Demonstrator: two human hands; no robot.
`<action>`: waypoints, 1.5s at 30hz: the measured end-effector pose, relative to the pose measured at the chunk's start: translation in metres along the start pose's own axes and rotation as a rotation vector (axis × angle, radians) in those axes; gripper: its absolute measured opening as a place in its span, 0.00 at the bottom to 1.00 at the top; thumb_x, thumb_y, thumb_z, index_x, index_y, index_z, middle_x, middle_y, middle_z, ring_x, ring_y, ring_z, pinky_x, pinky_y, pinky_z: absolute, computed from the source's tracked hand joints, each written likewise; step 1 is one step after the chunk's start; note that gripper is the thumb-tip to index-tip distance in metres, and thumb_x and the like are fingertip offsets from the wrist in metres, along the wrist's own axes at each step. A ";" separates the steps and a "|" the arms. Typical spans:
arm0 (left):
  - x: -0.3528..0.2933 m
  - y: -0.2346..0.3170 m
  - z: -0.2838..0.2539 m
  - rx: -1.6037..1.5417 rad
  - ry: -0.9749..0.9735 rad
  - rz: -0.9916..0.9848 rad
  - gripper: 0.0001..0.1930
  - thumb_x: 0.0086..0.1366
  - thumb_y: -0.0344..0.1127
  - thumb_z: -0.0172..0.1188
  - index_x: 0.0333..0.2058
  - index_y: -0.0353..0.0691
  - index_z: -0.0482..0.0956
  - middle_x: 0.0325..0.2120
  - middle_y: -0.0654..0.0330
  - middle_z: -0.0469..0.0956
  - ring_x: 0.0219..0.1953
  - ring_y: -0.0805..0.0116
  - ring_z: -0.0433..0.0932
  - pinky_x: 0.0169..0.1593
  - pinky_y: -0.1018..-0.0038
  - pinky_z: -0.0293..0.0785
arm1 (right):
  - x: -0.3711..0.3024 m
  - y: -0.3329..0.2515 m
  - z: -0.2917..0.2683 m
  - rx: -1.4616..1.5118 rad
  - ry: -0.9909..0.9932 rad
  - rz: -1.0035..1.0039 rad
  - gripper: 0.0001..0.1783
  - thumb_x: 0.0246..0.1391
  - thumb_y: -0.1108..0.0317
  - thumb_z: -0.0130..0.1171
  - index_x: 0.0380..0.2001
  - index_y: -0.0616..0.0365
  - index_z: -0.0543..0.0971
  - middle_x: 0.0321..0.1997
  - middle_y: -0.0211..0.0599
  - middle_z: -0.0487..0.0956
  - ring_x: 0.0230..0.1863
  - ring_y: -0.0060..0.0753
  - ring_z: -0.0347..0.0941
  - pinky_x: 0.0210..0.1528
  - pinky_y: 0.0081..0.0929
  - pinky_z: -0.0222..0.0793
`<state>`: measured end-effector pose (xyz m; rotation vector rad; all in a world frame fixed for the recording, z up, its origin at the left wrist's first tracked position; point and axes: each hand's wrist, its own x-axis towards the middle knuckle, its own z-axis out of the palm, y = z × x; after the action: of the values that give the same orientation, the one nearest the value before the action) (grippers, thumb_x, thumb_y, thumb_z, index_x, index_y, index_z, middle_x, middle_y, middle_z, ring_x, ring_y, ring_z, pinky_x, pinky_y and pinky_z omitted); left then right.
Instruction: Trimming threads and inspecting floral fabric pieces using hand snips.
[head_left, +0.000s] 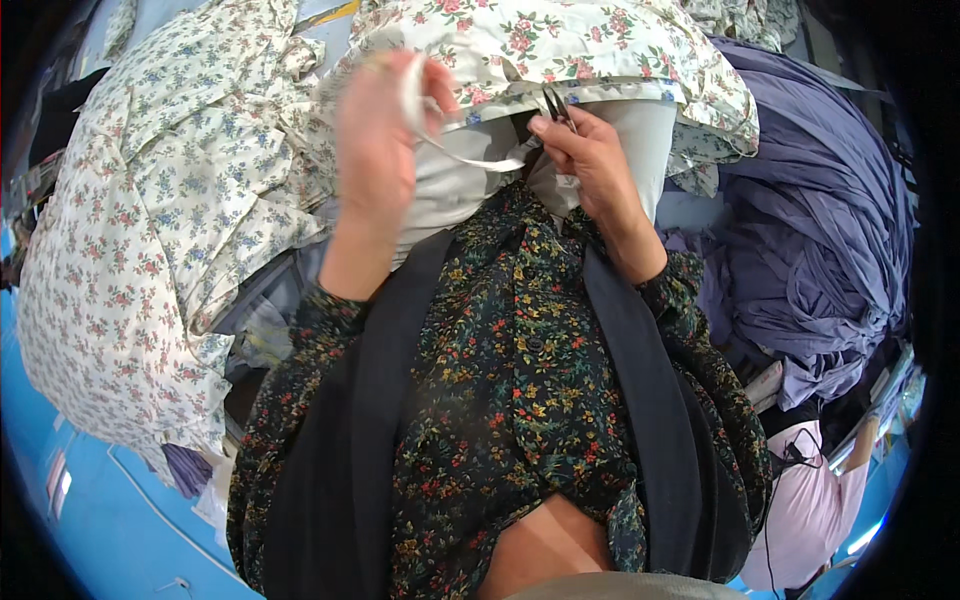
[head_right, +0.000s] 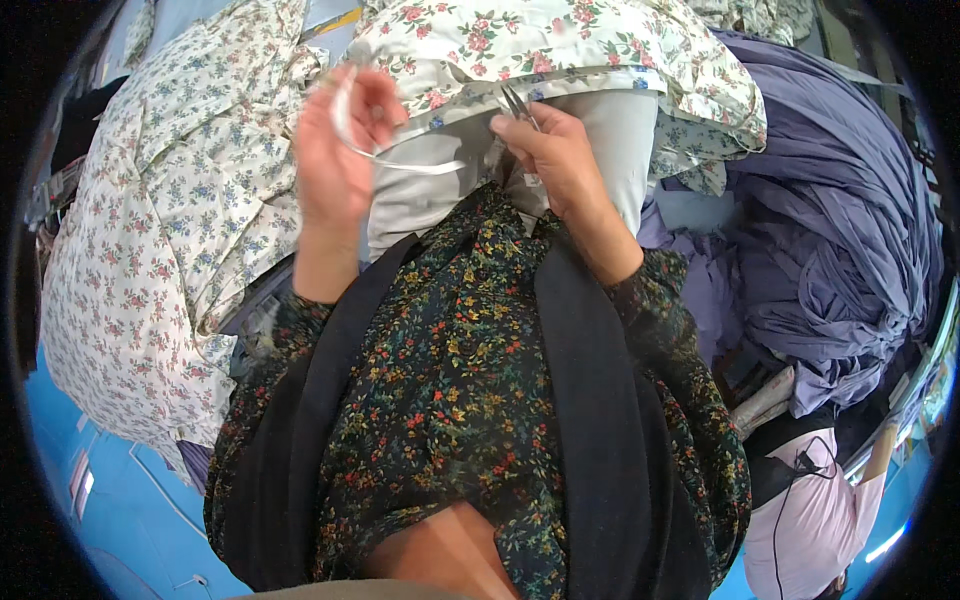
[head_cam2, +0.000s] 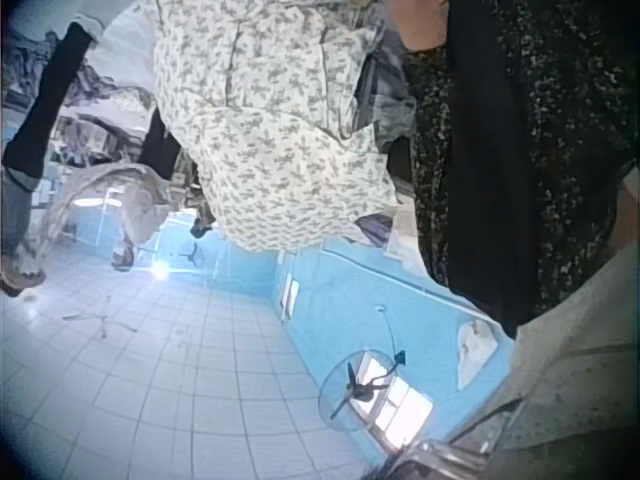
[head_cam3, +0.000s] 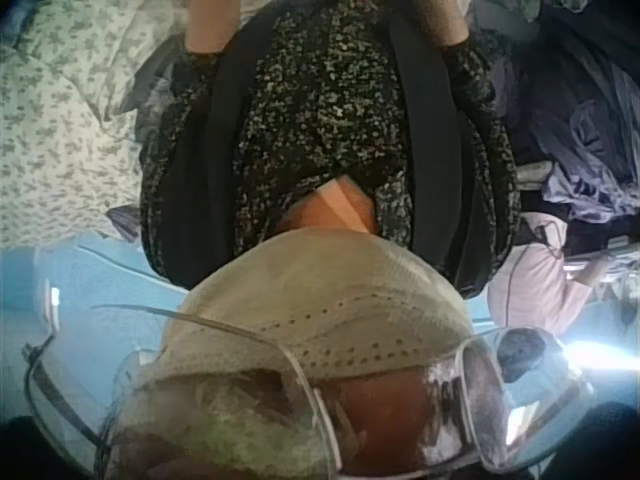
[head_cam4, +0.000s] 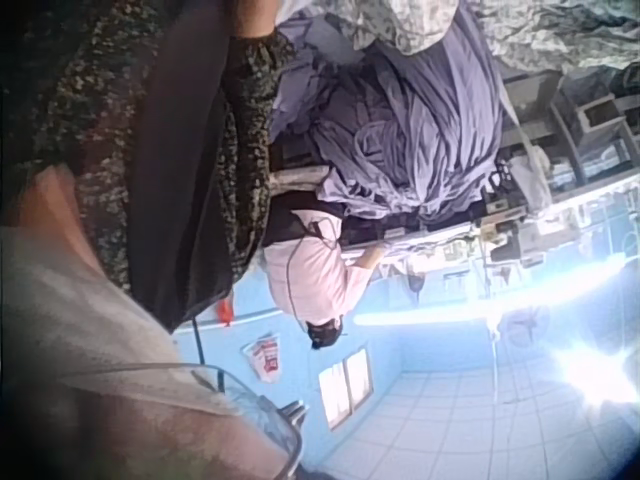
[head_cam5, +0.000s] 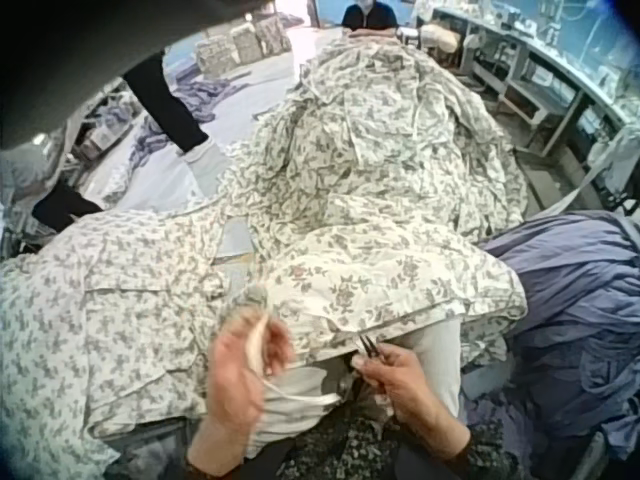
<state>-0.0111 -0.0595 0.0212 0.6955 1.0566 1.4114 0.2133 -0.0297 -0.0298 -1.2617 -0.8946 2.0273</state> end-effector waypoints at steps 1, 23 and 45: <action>-0.016 -0.014 0.000 0.134 -0.060 -0.129 0.13 0.68 0.40 0.52 0.38 0.34 0.77 0.32 0.56 0.80 0.30 0.74 0.77 0.29 0.81 0.69 | -0.007 -0.004 0.004 -0.008 0.019 0.021 0.09 0.54 0.65 0.64 0.30 0.58 0.77 0.18 0.17 0.68 0.19 0.09 0.55 0.20 0.14 0.45; -0.019 -0.070 0.039 -0.356 0.056 -0.446 0.07 0.67 0.30 0.56 0.36 0.32 0.80 0.29 0.62 0.80 0.27 0.77 0.74 0.31 0.81 0.70 | -0.029 -0.014 0.003 -1.204 0.393 -0.875 0.11 0.56 0.61 0.62 0.38 0.55 0.76 0.24 0.35 0.78 0.21 0.37 0.74 0.24 0.30 0.67; -0.025 -0.046 0.039 -0.116 -0.172 -0.598 0.17 0.72 0.41 0.48 0.41 0.31 0.78 0.31 0.57 0.81 0.32 0.73 0.79 0.32 0.79 0.71 | -0.027 -0.022 -0.003 -0.199 0.212 -0.241 0.10 0.59 0.64 0.60 0.33 0.62 0.79 0.24 0.18 0.74 0.25 0.05 0.60 0.25 0.10 0.52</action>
<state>0.0470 -0.0798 0.0005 0.3619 0.9353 0.8700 0.2293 -0.0362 0.0010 -1.3722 -1.1072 1.6166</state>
